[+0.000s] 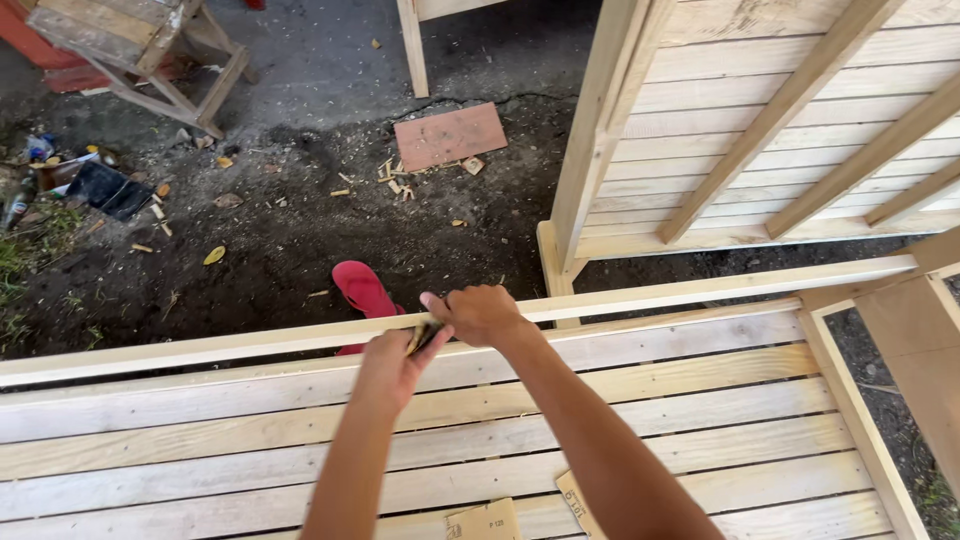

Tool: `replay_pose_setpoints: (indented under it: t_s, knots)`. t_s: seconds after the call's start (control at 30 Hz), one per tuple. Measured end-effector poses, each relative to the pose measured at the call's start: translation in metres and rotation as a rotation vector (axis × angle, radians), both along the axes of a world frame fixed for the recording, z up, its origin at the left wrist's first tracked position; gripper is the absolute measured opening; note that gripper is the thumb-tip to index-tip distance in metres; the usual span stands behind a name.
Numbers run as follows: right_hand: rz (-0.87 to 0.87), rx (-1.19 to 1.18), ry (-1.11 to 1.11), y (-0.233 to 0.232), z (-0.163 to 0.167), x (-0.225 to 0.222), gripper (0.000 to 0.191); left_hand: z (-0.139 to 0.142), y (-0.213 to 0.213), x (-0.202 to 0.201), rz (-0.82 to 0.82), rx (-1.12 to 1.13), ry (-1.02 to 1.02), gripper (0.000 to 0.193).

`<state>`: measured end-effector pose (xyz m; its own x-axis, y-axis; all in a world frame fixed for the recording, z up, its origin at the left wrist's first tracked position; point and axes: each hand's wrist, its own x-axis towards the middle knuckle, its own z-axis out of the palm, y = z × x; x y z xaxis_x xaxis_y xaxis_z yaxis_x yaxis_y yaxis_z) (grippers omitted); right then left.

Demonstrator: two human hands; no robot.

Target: The person sands the wooden rails and frame of an unfinished slatted furniture piece using a sanding block, working along the top rails and corners. They steady the frame with one hand while sanding with the other, moving around the piece to reach different rails and occasionally repositioning the sandpaper.

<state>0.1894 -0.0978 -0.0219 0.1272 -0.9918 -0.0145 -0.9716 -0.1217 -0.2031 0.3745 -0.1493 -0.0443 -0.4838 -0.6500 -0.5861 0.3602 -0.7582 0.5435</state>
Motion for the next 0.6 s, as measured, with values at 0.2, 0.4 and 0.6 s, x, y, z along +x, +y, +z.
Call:
replay_pose_setpoints:
  t_s: [0.2,0.4,0.6]
  knots:
    - [-0.351,0.569,-0.253,-0.019,0.006,0.004,0.082,-0.01,0.014,-0.022,-0.166,0.01,-0.063,0.02]
    - [-0.404,0.608,-0.253,-0.017,0.024,0.014,0.08,0.015,0.007,0.024,-0.065,-0.011,0.061,0.021]
    - [-0.431,0.604,-0.274,-0.016,0.03,0.018,0.076,0.018,-0.012,0.065,0.063,-0.102,-0.161,0.018]
